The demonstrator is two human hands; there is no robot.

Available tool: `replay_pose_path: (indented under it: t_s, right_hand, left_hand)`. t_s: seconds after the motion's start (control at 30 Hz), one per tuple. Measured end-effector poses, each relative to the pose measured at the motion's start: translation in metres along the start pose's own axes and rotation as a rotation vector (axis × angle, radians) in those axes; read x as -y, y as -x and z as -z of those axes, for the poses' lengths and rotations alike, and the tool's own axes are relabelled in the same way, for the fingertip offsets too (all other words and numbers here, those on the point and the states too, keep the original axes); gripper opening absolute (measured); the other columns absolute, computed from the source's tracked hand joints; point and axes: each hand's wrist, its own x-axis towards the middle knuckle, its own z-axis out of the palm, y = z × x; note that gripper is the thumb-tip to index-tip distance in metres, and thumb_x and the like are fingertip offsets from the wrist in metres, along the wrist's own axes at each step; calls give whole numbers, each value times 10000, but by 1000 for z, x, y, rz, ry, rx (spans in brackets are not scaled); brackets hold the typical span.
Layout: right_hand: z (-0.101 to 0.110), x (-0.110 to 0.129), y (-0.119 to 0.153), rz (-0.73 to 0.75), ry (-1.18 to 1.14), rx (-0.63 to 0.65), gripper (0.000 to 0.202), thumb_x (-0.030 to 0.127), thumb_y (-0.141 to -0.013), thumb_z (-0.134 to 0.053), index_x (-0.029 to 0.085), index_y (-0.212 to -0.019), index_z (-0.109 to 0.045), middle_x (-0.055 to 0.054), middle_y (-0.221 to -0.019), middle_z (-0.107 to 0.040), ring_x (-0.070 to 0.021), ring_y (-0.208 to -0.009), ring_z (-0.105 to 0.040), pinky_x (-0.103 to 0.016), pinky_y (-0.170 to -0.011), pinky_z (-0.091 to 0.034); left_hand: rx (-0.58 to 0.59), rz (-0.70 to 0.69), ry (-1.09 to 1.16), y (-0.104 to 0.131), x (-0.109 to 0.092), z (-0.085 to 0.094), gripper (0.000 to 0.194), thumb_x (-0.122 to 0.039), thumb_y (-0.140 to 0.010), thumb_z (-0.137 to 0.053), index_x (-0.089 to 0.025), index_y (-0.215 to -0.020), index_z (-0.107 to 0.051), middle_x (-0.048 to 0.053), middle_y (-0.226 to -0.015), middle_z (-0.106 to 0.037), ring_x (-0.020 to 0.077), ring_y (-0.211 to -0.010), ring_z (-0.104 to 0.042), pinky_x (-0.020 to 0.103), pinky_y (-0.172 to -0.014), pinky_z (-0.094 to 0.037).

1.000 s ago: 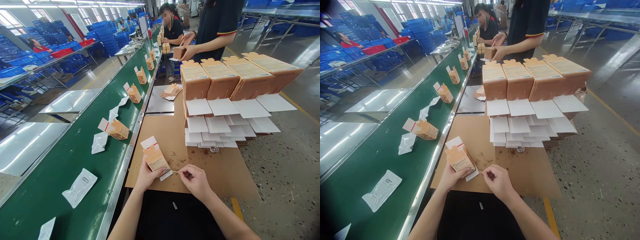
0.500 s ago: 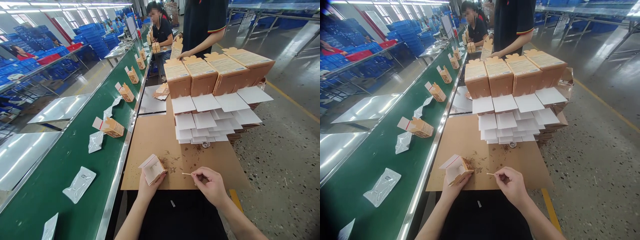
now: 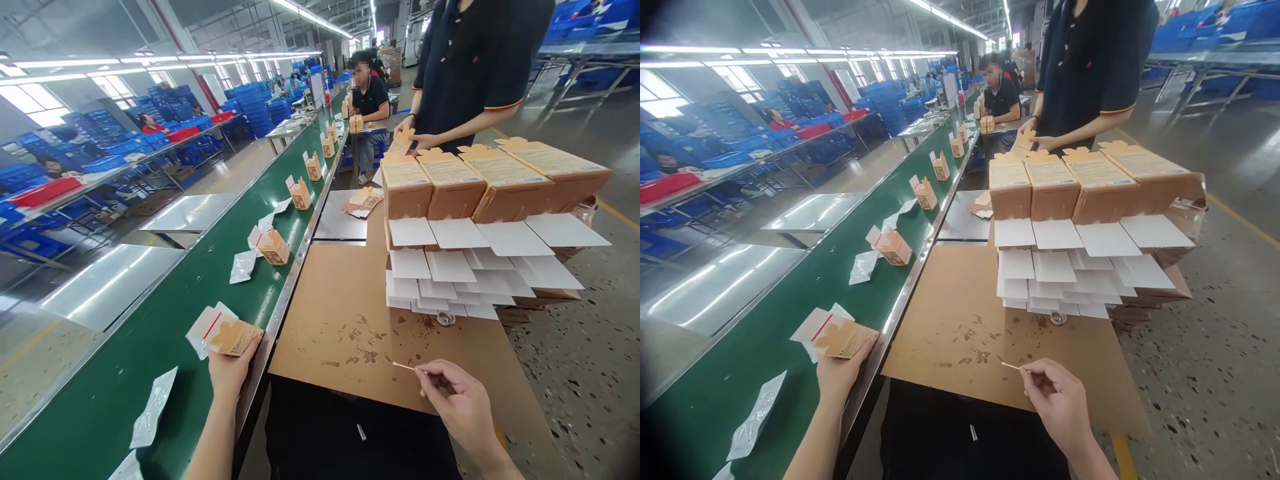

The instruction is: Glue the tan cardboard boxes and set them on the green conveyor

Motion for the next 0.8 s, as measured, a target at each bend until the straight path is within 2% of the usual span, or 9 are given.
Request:
replay_pose_path:
  t_s: [0.1,0.2,0.33,0.43,0.5,0.53,0.6,0.7,0.8]
  right_hand:
    - [-15,1,-11,23,-17,31,443,688,-1078,-861,343,-813,-944,-67,-675,-804,-285,-526,-752,-393,-525,-695]
    - [-26,5,-21,79,-25,34,470,692,-1088,-843,340,-789,-931,-67,-651,-791,-287,-523,-744,-399,-519,-682]
    - [-16,11,-24,90,-14,30,413,648,-1088,-851,365,-797,-928,-64,-646,-784,-299,-537,-747,-417,-536,-690]
    - [3,7,-16,60,-15,-33,398,660,-1076,-857,390,-794,-930,-65,-630,-763,-309,-509,-729,-436,-510,-682]
    - [14,3,-8,29,-16,-96,406,688,-1063,-862,397,-787,-929,-71,-623,-754,-316,-494,-716,-442,-475,-660]
    - [19,1,-5,15,-18,-115,408,695,-1057,-866,396,-788,-930,-76,-623,-755,-318,-492,-712,-442,-464,-651]
    - [26,-1,0,0,-24,-134,410,699,-1052,-874,388,-790,-932,-81,-627,-762,-317,-495,-712,-436,-457,-643]
    - [31,1,3,12,-42,-114,411,678,-1062,-874,364,-806,-941,-79,-642,-780,-298,-505,-722,-408,-480,-655]
    - [34,4,6,20,-48,-132,409,646,-1075,-877,337,-815,-939,-73,-667,-797,-274,-522,-734,-372,-504,-658]
  left_hand:
    - [-69,-16,3,-11,-7,-11,770,-643,-712,-1049,-274,-1286,-692,199,-1442,-845,550,-1464,-797,717,-1273,-635]
    - [-42,-40,-78,-24,-16,-20,783,-642,-626,-1039,-266,-1219,-692,231,-1412,-824,603,-1534,-732,752,-1344,-566]
    - [-156,-37,-151,-13,2,-15,1135,-743,-543,-1061,-213,-1456,-644,276,-1462,-732,678,-1667,-554,872,-1409,-424]
    - [-320,-56,57,17,25,-16,1214,-783,-502,-1072,-260,-1492,-601,135,-1300,-699,566,-1409,-708,841,-1295,-542]
    - [-337,-96,256,33,23,-23,1128,-779,-487,-1081,-289,-1390,-617,64,-1234,-657,437,-1183,-751,730,-1138,-645]
    - [-298,-127,348,38,12,-30,1054,-779,-519,-1075,-295,-1343,-629,43,-1215,-649,380,-1115,-746,655,-1073,-665]
    - [-126,-192,498,39,-31,-48,859,-776,-669,-1029,-298,-1283,-665,23,-1180,-662,308,-1072,-738,518,-1004,-657]
    - [233,-324,651,21,-137,-84,583,-734,-936,-877,-298,-1292,-726,47,-1184,-722,278,-1121,-759,409,-981,-638]
    - [437,-538,593,-11,-240,-129,589,-665,-964,-855,-299,-1413,-748,86,-1306,-779,291,-1223,-774,408,-1061,-638]
